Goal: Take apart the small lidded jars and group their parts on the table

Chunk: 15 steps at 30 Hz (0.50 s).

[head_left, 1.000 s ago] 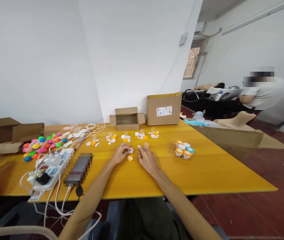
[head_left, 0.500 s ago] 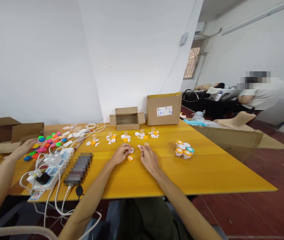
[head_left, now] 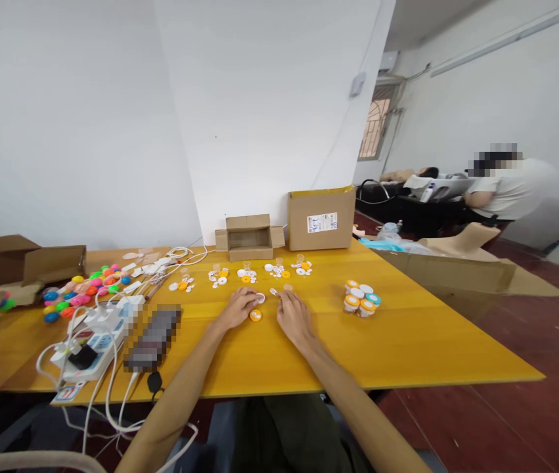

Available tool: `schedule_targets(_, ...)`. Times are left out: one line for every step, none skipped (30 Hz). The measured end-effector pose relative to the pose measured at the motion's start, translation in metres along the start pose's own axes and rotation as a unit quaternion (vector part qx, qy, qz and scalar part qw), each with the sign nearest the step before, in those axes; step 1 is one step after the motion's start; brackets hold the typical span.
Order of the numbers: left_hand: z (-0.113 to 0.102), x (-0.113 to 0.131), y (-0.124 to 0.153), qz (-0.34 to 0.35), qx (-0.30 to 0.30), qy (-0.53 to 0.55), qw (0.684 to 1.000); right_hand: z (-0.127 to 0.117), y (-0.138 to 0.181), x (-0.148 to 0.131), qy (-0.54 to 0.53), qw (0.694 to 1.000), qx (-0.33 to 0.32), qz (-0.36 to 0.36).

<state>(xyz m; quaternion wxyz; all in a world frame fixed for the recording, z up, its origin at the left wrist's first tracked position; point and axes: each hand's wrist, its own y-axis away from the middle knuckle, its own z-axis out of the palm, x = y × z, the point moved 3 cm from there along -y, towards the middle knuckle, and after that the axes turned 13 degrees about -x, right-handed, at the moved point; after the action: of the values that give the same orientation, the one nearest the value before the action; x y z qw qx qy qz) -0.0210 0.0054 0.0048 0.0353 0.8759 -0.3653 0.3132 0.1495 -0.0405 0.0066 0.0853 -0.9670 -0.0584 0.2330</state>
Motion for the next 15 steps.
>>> schedule_targets(0.0002, 0.0001, 0.0002, -0.006, -0.001, -0.009, 1.0, 0.0005, -0.0002, 0.0006, 0.001, 1.0, 0.004, 0.001)
schedule_targets(0.0004, 0.0001, 0.0004, -0.01, -0.002, -0.016, 1.0, 0.0009, -0.0005, 0.0012, 0.002, 1.0, 0.009, 0.001)
schedule_targets(0.0006, 0.0001, 0.0006, -0.014, -0.002, -0.021, 1.0, 0.0013, -0.0007, 0.0017, 0.003, 1.0, 0.014, -0.001)
schedule_targets(0.0007, 0.0, 0.0007, -0.016, -0.002, -0.024, 1.0, 0.0018, -0.0009, 0.0021, 0.002, 1.0, 0.019, -0.002)
schedule_targets(0.0009, -0.0001, 0.0008, -0.018, -0.003, -0.025, 1.0, 0.0023, -0.0011, 0.0024, 0.0, 1.0, 0.021, -0.004)
schedule_targets(0.0009, -0.0001, 0.0009, -0.019, -0.003, -0.025, 0.999, 0.0029, -0.0012, 0.0025, -0.004, 1.0, 0.023, -0.005)
schedule_targets(0.0009, 0.0, 0.001, -0.02, -0.003, -0.024, 0.999, 0.0034, -0.0013, 0.0026, -0.01, 1.0, 0.025, -0.005)
schedule_targets(0.0008, 0.0001, 0.0011, -0.022, -0.004, -0.024, 0.999, 0.0038, -0.0013, 0.0025, -0.019, 0.999, 0.03, -0.007)
schedule_targets(0.0007, 0.0004, 0.0012, -0.024, -0.006, -0.024, 0.999, 0.0039, -0.0012, 0.0022, -0.033, 0.999, 0.039, -0.012)
schedule_targets(0.0007, 0.0009, 0.0014, -0.027, -0.008, -0.025, 0.999, 0.0038, -0.001, 0.0016, -0.049, 0.997, 0.054, -0.022)
schedule_targets(0.0006, 0.0015, 0.0015, -0.03, -0.011, -0.028, 0.999, 0.0033, -0.0007, 0.0007, -0.067, 0.995, 0.071, -0.036)
schedule_targets(0.0005, 0.0022, 0.0016, -0.034, -0.015, -0.03, 0.999, 0.0027, -0.0003, -0.0002, -0.086, 0.991, 0.091, -0.053)
schedule_targets(0.0004, 0.0029, 0.0016, -0.037, -0.018, -0.031, 0.999, 0.0019, 0.0001, -0.001, -0.104, 0.986, 0.108, -0.07)
schedule_targets(0.0002, 0.0037, 0.0017, -0.04, -0.02, -0.031, 0.999, 0.0011, 0.0005, -0.0018, -0.12, 0.982, 0.121, -0.085)
schedule_targets(-0.0001, 0.0045, 0.0017, -0.041, -0.02, -0.03, 0.998, 0.0002, 0.0008, -0.0024, -0.132, 0.978, 0.13, -0.095)
